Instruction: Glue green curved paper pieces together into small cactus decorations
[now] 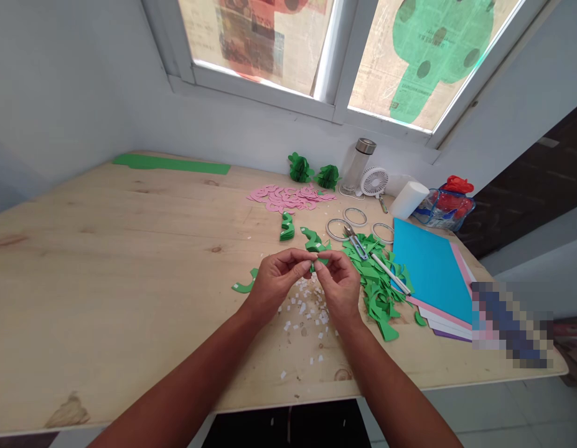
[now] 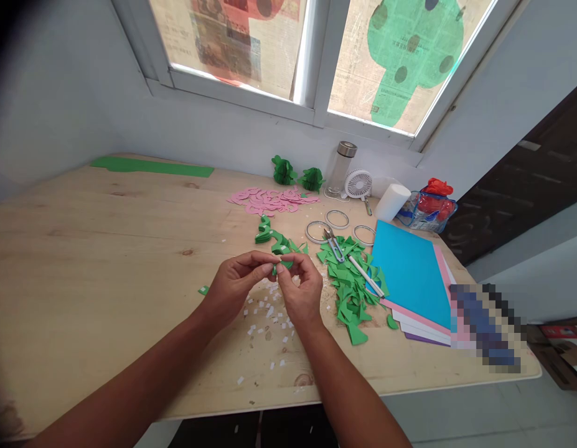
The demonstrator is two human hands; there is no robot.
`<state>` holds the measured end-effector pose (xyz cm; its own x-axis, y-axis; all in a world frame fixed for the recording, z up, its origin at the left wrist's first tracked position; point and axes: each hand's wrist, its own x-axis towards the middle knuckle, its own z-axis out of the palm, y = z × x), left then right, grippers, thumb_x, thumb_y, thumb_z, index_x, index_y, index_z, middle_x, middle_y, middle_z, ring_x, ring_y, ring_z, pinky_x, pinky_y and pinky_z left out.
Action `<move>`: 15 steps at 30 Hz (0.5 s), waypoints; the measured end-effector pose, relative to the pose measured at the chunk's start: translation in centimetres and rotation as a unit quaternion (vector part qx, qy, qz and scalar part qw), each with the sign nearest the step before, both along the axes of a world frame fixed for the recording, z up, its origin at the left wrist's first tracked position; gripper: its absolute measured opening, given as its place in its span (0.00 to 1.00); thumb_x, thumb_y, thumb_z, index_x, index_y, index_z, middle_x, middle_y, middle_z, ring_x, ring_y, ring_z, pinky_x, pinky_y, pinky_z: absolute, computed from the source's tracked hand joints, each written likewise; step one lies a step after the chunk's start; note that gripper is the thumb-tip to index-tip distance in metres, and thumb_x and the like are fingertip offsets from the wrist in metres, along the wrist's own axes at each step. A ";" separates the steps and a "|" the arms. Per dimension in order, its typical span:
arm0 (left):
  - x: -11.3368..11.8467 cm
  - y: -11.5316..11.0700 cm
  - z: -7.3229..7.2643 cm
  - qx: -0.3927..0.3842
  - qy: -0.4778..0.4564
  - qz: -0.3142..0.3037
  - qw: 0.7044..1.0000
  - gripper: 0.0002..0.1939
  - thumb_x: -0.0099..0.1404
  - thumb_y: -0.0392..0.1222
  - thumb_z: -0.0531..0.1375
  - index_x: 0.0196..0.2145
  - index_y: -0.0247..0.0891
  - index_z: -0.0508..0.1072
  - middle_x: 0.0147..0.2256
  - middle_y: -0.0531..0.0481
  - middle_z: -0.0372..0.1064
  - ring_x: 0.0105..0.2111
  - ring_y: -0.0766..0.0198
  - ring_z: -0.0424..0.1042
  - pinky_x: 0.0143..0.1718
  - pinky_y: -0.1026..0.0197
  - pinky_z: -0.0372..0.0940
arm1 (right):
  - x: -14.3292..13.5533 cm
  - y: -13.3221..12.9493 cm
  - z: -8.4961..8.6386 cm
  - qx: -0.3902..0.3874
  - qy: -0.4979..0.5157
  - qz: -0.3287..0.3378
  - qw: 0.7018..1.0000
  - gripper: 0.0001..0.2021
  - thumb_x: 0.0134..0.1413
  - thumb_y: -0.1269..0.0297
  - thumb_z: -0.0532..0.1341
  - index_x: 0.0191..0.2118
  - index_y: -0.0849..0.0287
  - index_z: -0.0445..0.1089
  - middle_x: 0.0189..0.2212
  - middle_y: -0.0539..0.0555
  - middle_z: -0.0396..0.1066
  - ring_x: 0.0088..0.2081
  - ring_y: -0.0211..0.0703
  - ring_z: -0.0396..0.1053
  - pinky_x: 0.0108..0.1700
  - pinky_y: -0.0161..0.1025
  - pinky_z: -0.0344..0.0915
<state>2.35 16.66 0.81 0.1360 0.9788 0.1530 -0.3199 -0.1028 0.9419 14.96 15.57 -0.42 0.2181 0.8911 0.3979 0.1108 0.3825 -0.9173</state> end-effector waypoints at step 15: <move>0.2 0.0 0.1 -0.023 -0.029 0.000 0.999 0.09 0.51 0.40 0.68 0.30 0.36 0.75 0.25 0.52 0.69 0.26 0.67 0.68 0.31 0.63 0.66 | 0.0 -0.2 -0.1 0.010 -0.024 -0.011 1.000 0.05 0.49 0.66 0.62 0.35 0.57 0.70 0.28 0.49 0.70 0.28 0.38 0.65 0.32 0.36 0.64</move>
<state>2.59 16.67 0.88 0.1292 0.9848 0.1160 -0.3737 -0.0600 0.9256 14.93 15.38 -0.57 0.2179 0.8782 0.4257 0.1629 0.3974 -0.9031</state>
